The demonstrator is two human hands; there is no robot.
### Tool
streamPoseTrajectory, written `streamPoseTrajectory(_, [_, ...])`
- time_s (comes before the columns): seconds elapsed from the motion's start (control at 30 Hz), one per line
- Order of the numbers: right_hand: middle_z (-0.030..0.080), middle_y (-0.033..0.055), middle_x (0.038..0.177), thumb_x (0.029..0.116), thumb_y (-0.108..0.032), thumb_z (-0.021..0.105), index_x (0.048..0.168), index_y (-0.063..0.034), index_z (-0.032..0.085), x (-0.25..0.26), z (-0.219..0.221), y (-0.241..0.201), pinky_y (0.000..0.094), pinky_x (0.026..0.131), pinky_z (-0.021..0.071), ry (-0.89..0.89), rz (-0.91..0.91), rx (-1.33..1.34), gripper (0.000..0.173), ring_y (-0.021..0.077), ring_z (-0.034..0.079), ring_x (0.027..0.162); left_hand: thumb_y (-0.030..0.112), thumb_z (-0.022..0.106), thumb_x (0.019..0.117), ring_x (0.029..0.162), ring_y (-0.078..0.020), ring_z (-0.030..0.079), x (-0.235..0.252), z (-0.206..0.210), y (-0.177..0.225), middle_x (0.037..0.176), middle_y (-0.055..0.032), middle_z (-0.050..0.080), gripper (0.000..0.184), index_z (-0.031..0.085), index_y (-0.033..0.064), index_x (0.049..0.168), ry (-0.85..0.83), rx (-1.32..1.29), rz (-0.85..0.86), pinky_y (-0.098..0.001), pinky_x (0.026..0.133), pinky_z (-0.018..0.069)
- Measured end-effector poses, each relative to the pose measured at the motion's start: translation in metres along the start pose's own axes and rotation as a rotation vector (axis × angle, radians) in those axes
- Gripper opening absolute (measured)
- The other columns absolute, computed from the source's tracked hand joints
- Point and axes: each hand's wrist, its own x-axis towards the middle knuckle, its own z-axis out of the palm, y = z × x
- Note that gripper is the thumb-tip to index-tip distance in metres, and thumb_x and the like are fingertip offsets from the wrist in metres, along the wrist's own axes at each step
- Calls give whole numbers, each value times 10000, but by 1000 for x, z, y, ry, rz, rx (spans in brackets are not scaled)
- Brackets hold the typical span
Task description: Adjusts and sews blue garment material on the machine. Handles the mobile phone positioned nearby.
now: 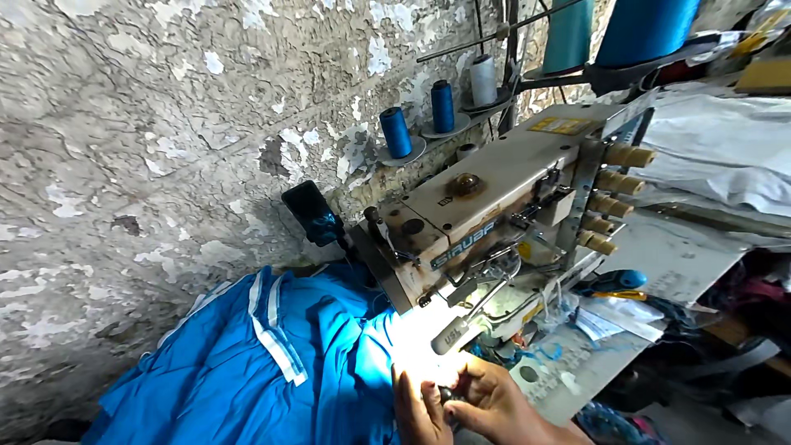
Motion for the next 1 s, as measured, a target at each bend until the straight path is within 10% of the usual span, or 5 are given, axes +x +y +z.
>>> streamPoseTrajectory(0.27, [629, -115, 789, 915, -24, 652, 901, -119, 594, -1, 6, -7, 85, 652, 493, 58, -54, -89, 113, -104, 572, 701, 212, 413, 1061, 916, -40, 521, -3, 2, 1, 926, -100, 501, 298, 470, 23, 838, 96, 39, 142, -80, 889, 395])
streamPoseTrajectory(0.57, [720, -134, 1030, 888, -98, 767, 1168, -180, 585, 5, -9, -3, 164, 871, 573, 96, -178, -205, 343, -53, 682, 957, 276, 568, 1015, 814, -52, 559, 5, -8, 0, 808, -112, 542, 381, 547, -17, 772, -39, 16, 126, -91, 784, 447])
streamPoseTrajectory(0.87, [734, -112, 985, 859, -129, 802, 1090, -138, 616, 5, -17, -3, 152, 857, 577, 111, -235, -308, 297, -54, 690, 936, 192, 636, 961, 871, 5, 620, 9, -18, -19, 849, -84, 644, 253, 620, -41, 864, -255, -198, 51, -108, 834, 498])
streamPoseTrajectory(1.0, [750, -39, 964, 882, -112, 782, 1014, -82, 687, 7, -18, 3, 140, 840, 563, 95, -262, -341, 165, -30, 688, 927, 157, 650, 905, 880, 11, 605, 6, -11, -20, 844, -79, 629, 182, 612, 0, 820, -84, -127, 163, -81, 830, 476])
